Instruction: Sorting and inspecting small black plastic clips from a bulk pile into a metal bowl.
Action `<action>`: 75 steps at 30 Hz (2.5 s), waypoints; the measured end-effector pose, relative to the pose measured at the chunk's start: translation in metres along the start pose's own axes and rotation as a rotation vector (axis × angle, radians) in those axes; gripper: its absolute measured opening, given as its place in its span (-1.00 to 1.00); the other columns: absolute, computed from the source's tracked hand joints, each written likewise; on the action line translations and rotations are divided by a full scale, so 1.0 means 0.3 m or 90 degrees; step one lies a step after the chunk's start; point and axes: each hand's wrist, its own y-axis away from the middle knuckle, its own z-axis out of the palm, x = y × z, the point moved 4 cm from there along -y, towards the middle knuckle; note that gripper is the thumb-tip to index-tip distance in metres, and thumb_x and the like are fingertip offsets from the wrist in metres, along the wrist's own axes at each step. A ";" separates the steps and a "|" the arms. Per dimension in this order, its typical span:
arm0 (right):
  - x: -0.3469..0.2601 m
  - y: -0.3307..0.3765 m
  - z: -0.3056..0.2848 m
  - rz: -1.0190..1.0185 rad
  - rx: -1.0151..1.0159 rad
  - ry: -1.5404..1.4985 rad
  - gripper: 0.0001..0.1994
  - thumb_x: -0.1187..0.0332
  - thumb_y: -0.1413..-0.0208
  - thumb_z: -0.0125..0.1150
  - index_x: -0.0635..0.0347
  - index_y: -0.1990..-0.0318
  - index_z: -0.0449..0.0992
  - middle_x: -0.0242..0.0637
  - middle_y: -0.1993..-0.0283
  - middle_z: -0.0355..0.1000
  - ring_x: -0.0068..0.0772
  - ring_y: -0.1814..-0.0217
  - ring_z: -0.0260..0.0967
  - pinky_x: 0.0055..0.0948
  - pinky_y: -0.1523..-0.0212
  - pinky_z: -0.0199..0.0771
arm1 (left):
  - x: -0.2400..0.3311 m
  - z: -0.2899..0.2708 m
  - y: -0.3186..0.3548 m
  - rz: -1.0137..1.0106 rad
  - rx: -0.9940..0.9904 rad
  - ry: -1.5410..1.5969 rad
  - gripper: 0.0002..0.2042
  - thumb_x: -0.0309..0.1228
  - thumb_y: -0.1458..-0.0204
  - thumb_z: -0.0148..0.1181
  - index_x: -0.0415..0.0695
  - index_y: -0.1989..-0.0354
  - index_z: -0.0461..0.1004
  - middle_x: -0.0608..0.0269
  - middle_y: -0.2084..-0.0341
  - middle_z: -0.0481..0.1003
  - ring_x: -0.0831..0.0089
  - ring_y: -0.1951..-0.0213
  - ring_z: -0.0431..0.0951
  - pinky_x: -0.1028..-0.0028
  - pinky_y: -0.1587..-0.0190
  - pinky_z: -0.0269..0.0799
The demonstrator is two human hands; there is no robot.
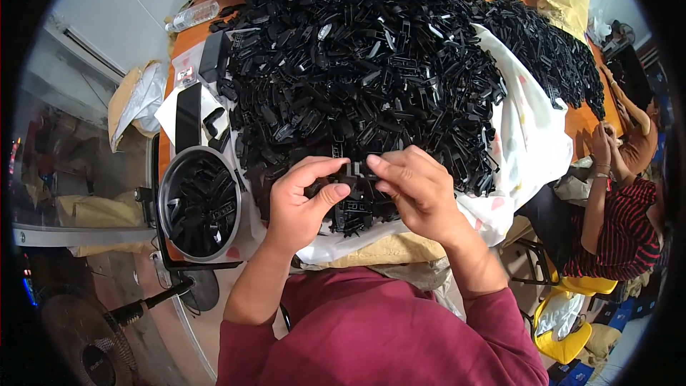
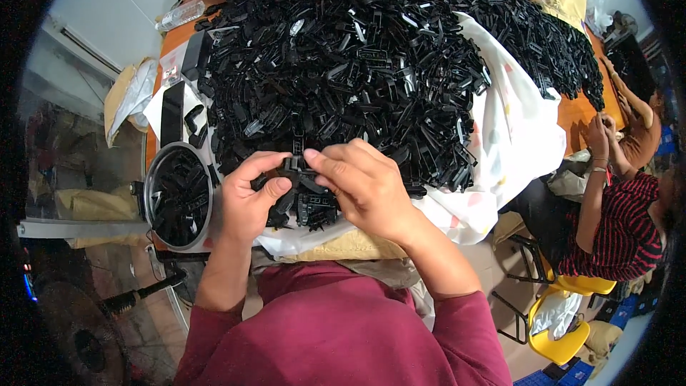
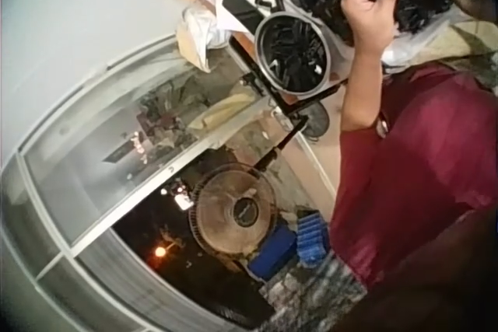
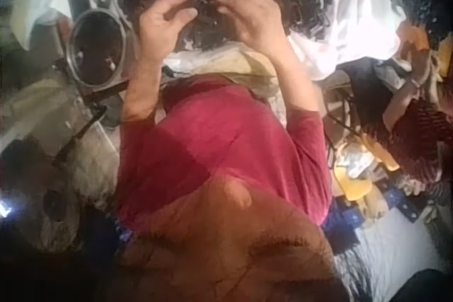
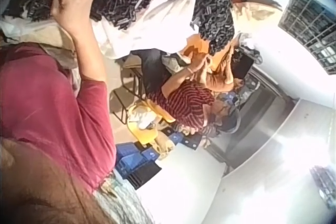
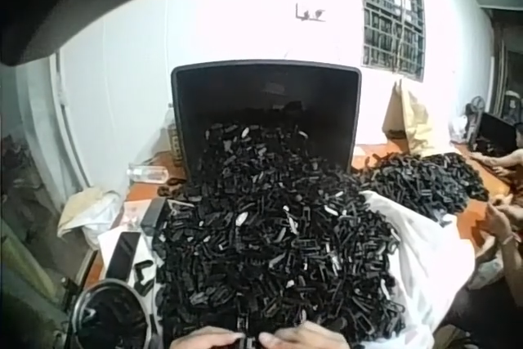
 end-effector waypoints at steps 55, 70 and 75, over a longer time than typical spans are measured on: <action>0.048 0.068 0.103 0.428 -0.041 -0.351 -0.72 0.60 0.02 0.13 0.35 0.09 0.42 -0.26 0.16 0.34 -0.58 0.30 0.39 -0.67 0.41 0.50 | -0.083 0.028 -0.007 -0.112 0.062 0.142 -0.91 -0.65 0.12 0.13 -0.22 0.52 0.37 0.23 0.38 0.48 0.59 0.41 0.45 0.58 0.37 0.38; 0.035 0.050 0.012 0.343 0.118 -0.529 -0.66 0.64 0.02 0.11 0.40 0.03 0.36 -0.12 0.07 0.35 -0.39 0.16 0.41 -0.50 0.19 0.51 | -0.048 0.026 0.009 -0.127 0.053 0.172 -0.71 -0.50 0.12 0.28 -0.25 0.19 0.42 0.32 0.35 0.45 0.62 0.34 0.40 0.61 0.25 0.33; 0.025 0.057 0.030 0.297 0.045 -0.338 -0.72 0.62 0.02 0.14 0.33 0.10 0.44 -0.16 0.10 0.37 -0.50 0.27 0.40 -0.62 0.31 0.48 | -0.045 0.023 0.009 -0.120 -0.011 0.122 -0.71 -0.51 0.14 0.28 -0.23 0.18 0.45 0.30 0.33 0.44 0.62 0.35 0.36 0.64 0.29 0.28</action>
